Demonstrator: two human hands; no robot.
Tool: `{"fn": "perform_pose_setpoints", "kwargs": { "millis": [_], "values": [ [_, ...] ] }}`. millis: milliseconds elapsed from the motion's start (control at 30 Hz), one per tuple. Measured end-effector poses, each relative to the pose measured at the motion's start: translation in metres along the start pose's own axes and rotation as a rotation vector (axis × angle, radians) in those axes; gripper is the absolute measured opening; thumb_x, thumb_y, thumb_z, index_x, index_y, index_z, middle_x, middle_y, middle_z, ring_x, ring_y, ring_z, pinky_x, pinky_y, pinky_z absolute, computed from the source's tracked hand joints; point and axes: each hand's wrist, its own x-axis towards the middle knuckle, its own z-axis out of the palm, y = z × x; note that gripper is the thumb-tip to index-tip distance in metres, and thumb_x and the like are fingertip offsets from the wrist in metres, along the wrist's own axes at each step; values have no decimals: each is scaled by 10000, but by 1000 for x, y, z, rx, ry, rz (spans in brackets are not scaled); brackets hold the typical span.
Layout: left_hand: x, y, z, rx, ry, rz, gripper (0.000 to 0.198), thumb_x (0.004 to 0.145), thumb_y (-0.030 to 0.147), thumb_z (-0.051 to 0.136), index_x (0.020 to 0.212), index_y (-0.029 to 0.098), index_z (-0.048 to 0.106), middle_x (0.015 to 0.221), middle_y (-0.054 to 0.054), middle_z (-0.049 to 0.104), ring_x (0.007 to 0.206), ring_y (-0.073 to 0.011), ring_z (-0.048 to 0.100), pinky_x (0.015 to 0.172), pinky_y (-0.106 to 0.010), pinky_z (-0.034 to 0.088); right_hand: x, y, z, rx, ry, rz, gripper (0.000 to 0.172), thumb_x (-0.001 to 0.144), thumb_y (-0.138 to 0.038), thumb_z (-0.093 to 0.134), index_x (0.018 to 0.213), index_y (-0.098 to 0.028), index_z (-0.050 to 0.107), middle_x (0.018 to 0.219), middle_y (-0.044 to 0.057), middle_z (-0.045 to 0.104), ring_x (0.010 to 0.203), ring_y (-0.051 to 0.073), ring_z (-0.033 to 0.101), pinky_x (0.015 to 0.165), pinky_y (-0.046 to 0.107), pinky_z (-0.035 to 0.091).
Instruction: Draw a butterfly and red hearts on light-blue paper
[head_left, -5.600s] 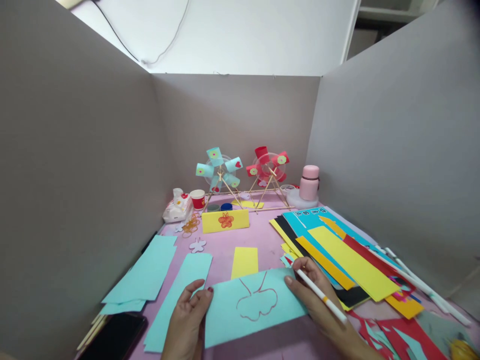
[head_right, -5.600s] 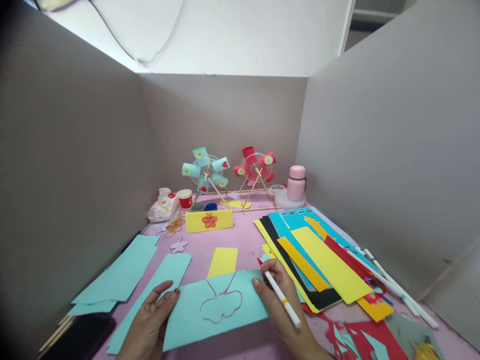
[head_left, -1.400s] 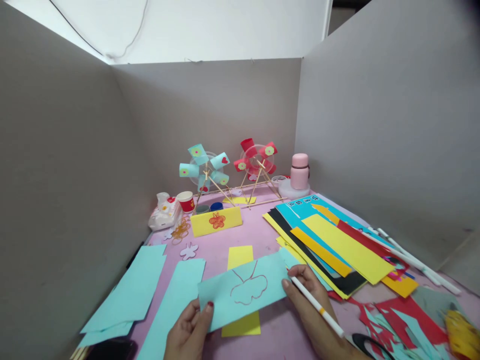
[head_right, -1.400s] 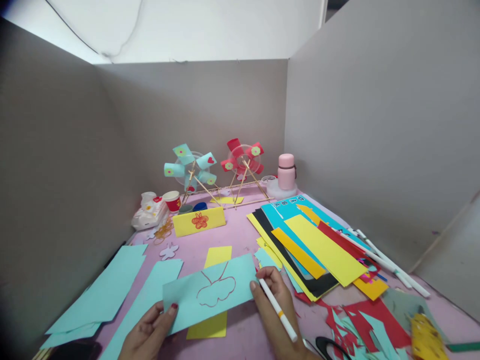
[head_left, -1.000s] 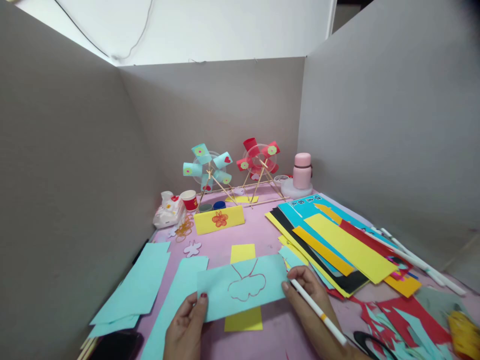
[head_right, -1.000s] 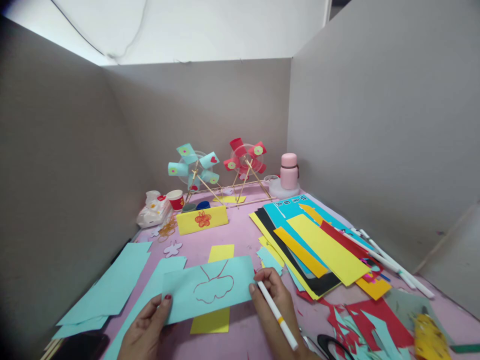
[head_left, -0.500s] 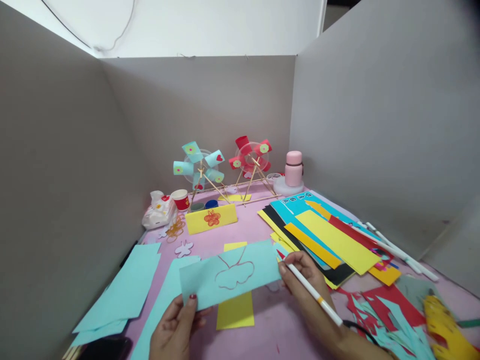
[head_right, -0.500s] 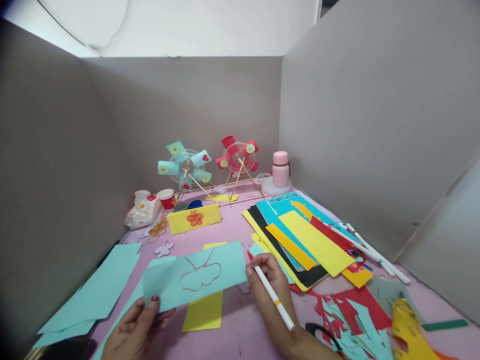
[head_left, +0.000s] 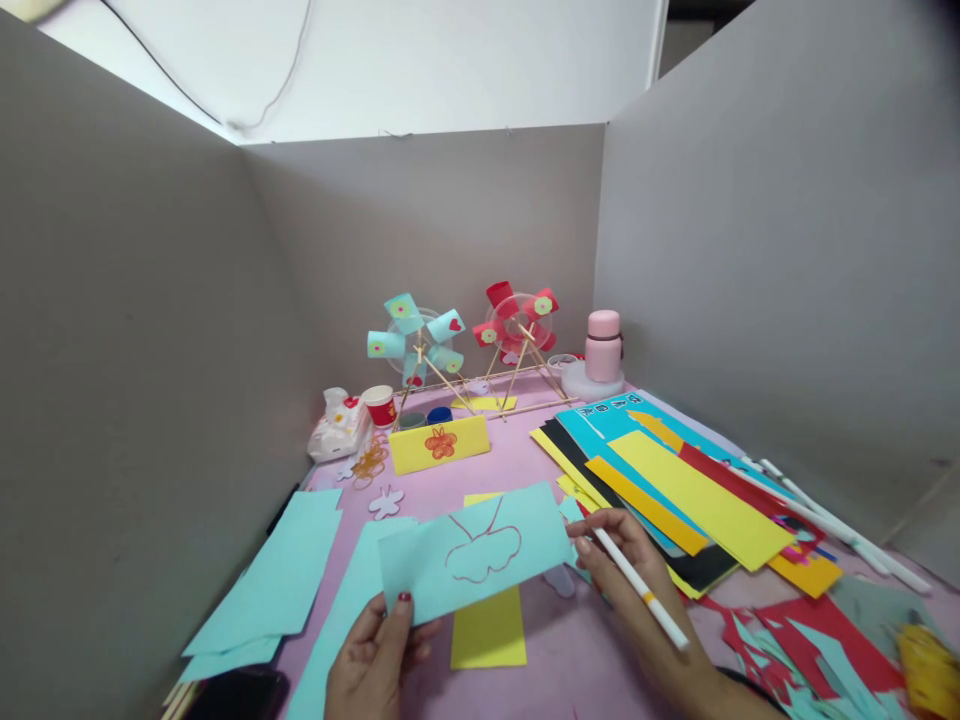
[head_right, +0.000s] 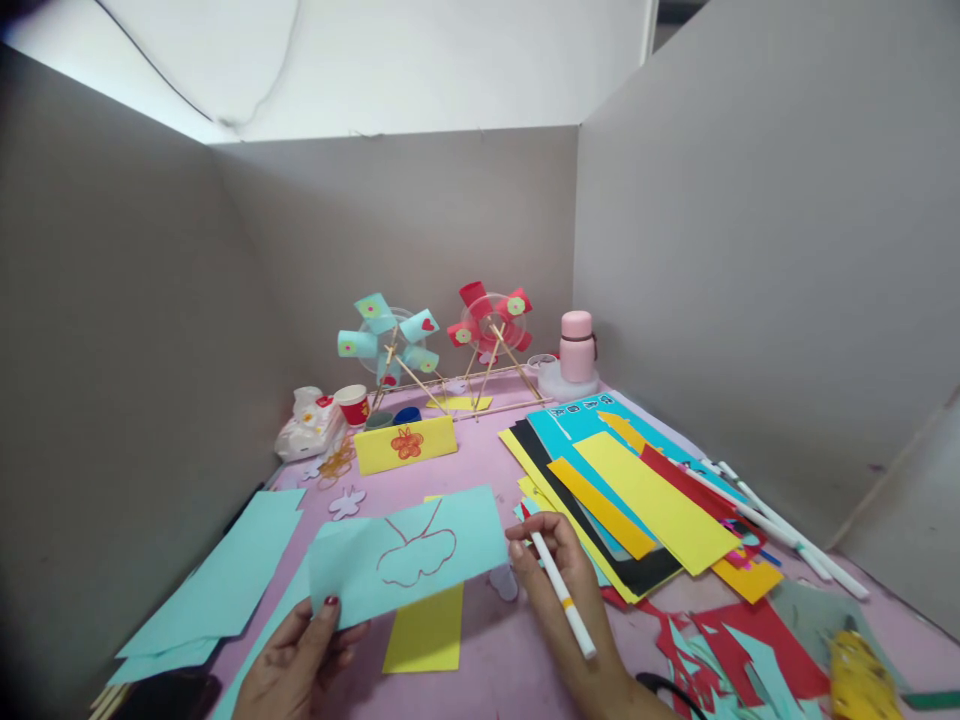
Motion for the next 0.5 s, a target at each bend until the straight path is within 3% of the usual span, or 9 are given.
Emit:
{"fn": "perform_pose_setpoints", "kwargs": {
  "millis": [200, 333, 500],
  "values": [
    [-2, -1, 0, -111, -47, -113, 404, 482, 120, 847, 784, 185, 587, 538, 101, 608, 485, -109, 636, 435, -147, 491, 0, 0, 2, 85, -66, 19, 215, 834, -392, 620, 886, -237, 480, 665, -68, 436, 603, 117, 402, 536, 218, 319],
    [0, -4, -3, -203, -48, -212, 344, 592, 8, 763, 832, 181, 588, 640, 75, 652, 495, -98, 653, 421, -133, 497, -1, -1, 5, 104, -87, 47, 242, 818, -413, 626, 859, -231, 471, 645, -71, 439, 592, 116, 391, 532, 219, 315],
    [4, -6, -7, -309, -48, -352, 232, 765, -38, 595, 868, 169, 568, 626, 49, 664, 459, -103, 651, 396, -151, 521, -2, 0, 7, 83, -89, 55, 249, 810, -419, 626, 847, -228, 469, 627, -75, 420, 573, 116, 377, 515, 223, 303]
  ]
}}
